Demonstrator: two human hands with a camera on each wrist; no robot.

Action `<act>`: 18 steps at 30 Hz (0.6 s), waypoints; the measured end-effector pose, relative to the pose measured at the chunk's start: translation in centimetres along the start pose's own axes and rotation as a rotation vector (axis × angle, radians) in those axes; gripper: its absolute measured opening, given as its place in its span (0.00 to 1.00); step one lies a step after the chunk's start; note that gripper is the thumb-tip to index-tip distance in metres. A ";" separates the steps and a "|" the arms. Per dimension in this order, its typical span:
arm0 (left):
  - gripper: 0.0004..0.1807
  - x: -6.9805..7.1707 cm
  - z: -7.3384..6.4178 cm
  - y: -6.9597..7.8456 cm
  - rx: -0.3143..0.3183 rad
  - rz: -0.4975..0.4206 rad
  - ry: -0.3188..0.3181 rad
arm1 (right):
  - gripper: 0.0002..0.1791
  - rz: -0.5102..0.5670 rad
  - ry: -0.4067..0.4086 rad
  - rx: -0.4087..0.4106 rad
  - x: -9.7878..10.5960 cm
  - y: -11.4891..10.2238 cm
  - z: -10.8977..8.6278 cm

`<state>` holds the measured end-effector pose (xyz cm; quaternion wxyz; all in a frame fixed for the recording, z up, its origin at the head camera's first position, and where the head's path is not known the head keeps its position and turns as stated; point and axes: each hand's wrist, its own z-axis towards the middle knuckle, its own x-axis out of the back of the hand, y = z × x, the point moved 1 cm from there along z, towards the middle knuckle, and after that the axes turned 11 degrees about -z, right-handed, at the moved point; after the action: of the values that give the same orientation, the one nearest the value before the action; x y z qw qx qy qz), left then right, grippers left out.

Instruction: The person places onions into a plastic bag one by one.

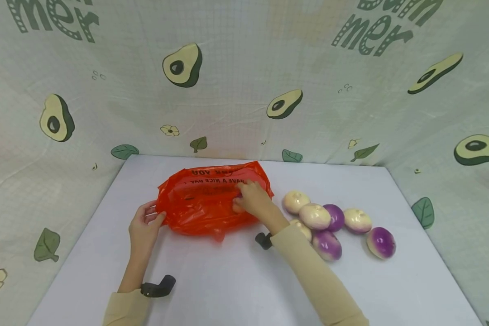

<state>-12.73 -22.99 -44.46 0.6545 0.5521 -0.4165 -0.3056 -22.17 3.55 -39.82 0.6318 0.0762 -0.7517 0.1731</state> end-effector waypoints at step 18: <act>0.21 0.1 -0.2 0.1 0.003 -0.033 -0.006 | 0.21 0.196 0.149 0.022 3.8 1.2 -3.3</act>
<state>-12.53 -22.95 -44.39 0.6474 0.5587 -0.4098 -0.3174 -20.27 6.23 -35.79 0.6649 -0.0039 -0.7047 0.2476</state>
